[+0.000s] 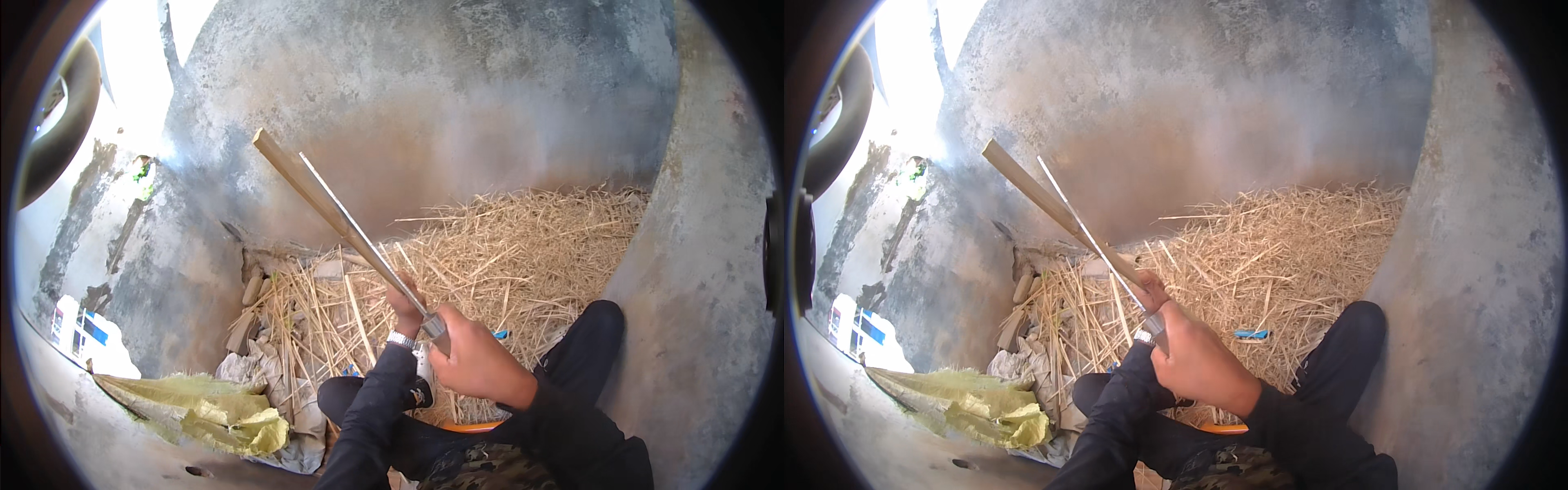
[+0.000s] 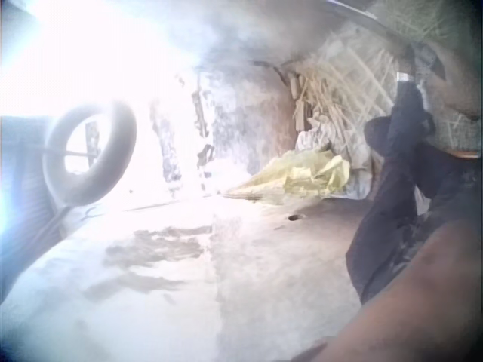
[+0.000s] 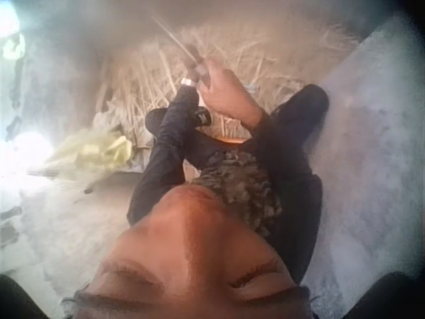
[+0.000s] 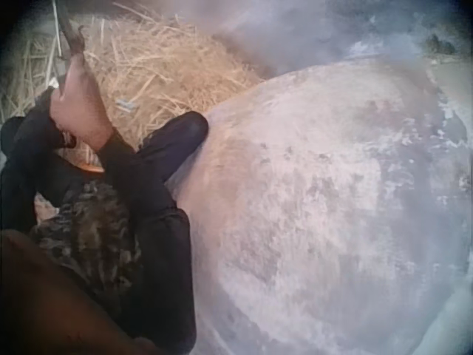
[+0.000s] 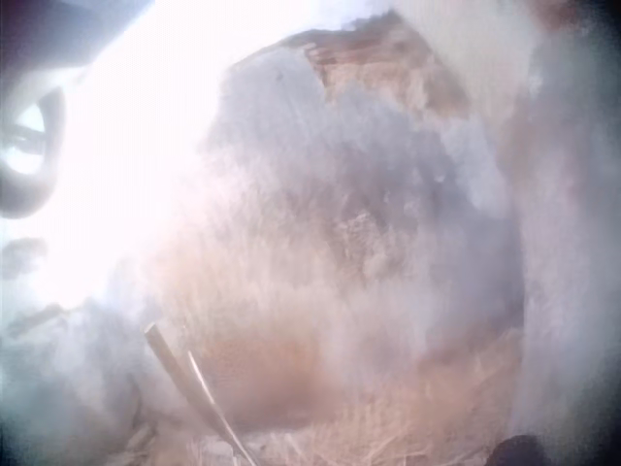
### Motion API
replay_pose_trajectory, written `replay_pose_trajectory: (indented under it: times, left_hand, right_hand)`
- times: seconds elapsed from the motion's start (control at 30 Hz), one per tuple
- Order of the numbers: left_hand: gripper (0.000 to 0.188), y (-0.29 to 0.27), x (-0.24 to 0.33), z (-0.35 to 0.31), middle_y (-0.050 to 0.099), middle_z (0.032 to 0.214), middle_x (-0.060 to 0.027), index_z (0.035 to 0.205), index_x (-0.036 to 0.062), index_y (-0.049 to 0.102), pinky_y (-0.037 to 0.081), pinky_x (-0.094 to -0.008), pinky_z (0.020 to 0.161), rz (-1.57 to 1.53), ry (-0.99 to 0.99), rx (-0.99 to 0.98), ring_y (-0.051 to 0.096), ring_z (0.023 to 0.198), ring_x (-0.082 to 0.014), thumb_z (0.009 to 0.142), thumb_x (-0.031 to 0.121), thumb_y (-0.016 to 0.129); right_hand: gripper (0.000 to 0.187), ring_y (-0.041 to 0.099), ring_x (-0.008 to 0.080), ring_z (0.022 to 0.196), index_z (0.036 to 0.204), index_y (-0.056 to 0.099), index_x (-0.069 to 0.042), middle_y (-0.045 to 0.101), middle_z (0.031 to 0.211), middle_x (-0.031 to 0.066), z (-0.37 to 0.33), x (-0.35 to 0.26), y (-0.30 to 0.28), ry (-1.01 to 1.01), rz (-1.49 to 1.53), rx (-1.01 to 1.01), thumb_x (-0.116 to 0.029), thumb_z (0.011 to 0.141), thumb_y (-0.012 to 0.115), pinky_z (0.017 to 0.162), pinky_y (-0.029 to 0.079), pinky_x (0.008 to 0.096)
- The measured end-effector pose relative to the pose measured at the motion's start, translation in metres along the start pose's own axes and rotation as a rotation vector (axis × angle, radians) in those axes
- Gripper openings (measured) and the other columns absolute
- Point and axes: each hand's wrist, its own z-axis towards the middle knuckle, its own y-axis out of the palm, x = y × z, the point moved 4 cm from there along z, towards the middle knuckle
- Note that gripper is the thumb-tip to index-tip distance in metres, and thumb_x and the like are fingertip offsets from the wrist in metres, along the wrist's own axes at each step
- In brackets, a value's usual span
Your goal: The person sits on a straw-covered floor and uses a utility knife to split a long bamboo pole into thin strips. They then use a machete to further split and shape the bamboo strips, holding the material with one hand while striking with the other.
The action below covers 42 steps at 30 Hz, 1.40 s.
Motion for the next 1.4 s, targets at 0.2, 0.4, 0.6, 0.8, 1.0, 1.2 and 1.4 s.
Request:
replay_pose_trajectory:
  times: [0.2, 0.4, 0.6, 0.8, 1.0, 1.2, 1.4]
  left_hand:
    - [0.03, 0.004, -0.032, -0.012, 0.033, 0.055, -0.0011, 0.065, 0.0081, 0.04, 0.031, -0.0339, 0.044, -0.175, -0.414, 0.049, 0.036, 0.046, -0.0164, 0.093, 0.018, 0.044]
    - [0.019, -0.01, -0.029, -0.015, 0.038, 0.059, -0.002, 0.07, 0.0064, 0.047, 0.033, -0.0302, 0.048, -0.107, -0.2, -0.003, 0.04, 0.051, -0.0159, 0.087, 0.013, 0.049]
    - [0.02, -0.006, -0.012, 0.002, 0.046, 0.076, -0.0096, 0.093, 0.0016, 0.048, 0.039, -0.0365, 0.061, 0.033, -0.154, -0.107, 0.048, 0.069, -0.0223, 0.094, 0.022, 0.046]
    - [0.078, -0.054, 0.119, 0.076, 0.037, 0.14, -0.0176, 0.142, -0.0001, 0.028, 0.021, -0.0476, 0.113, 0.021, 0.16, 0.123, 0.035, 0.132, -0.0338, 0.092, 0.06, 0.034]
    - [0.055, -0.069, 0.267, 0.247, 0.051, 0.122, -0.0183, 0.129, 0.0, 0.042, 0.041, -0.0373, 0.094, -0.043, 0.207, -0.035, 0.052, 0.113, -0.0258, 0.1, 0.045, 0.03]
    - [0.046, -0.045, 0.26, 0.274, 0.03, 0.059, 0.0016, 0.069, 0.0127, 0.036, 0.027, -0.0248, 0.049, -0.394, -0.049, -0.095, 0.027, 0.051, -0.0096, 0.105, 0.038, 0.025]
    - [0.047, -0.043, 0.269, 0.261, 0.025, 0.058, 0.003, 0.065, 0.0144, 0.03, 0.023, -0.025, 0.048, -0.3, -0.048, 0.1, 0.021, 0.05, -0.0093, 0.105, 0.04, 0.027]
  right_hand:
    - [0.025, 0.061, 0.0357, 0.065, 0.102, 0.048, 0.002, 0.059, 0.071, 0.0212, -0.001, -0.007, 0.005, -0.089, 0.096, 0.063, -0.009, 0.082, 0.056, 0.06, 0.047, 0.0407]
    - [0.021, 0.058, 0.0265, 0.059, 0.095, 0.048, 0.002, 0.056, 0.066, 0.016, -0.007, -0.012, 0.002, -0.112, 0.073, 0.068, -0.009, 0.08, 0.057, 0.057, 0.045, 0.0382]
    - [0.027, 0.063, 0.0329, 0.064, 0.101, 0.049, 0.003, 0.059, 0.07, 0.0211, 0.007, 0.043, 0.02, -0.07, -0.044, 0.123, -0.01, 0.079, 0.058, 0.059, 0.047, 0.0398]
    - [0.032, 0.061, 0.0429, 0.067, 0.106, 0.045, 0.007, 0.058, 0.068, 0.0266, 0.018, 0.045, 0.015, -0.079, -0.019, 0.091, -0.008, 0.08, 0.056, 0.061, 0.047, 0.0469]
    - [0.031, 0.06, 0.0484, 0.069, 0.105, 0.042, 0.006, 0.058, 0.068, 0.0291, 0.017, 0.038, 0.03, -0.033, -0.004, -0.005, -0.007, 0.081, 0.056, 0.061, 0.046, 0.0513]
    - [0.028, 0.059, 0.0481, 0.066, 0.103, 0.041, 0.004, 0.056, 0.064, 0.0271, 0.002, 0.011, 0.041, -0.064, 0.133, 0.02, -0.006, 0.081, 0.055, 0.059, 0.045, 0.0526]
    - [0.027, 0.06, 0.0463, 0.063, 0.102, 0.041, 0.002, 0.056, 0.062, 0.026, 0.018, 0.017, 0.05, -0.149, 0.148, 0.066, -0.005, 0.081, 0.056, 0.056, 0.045, 0.0518]
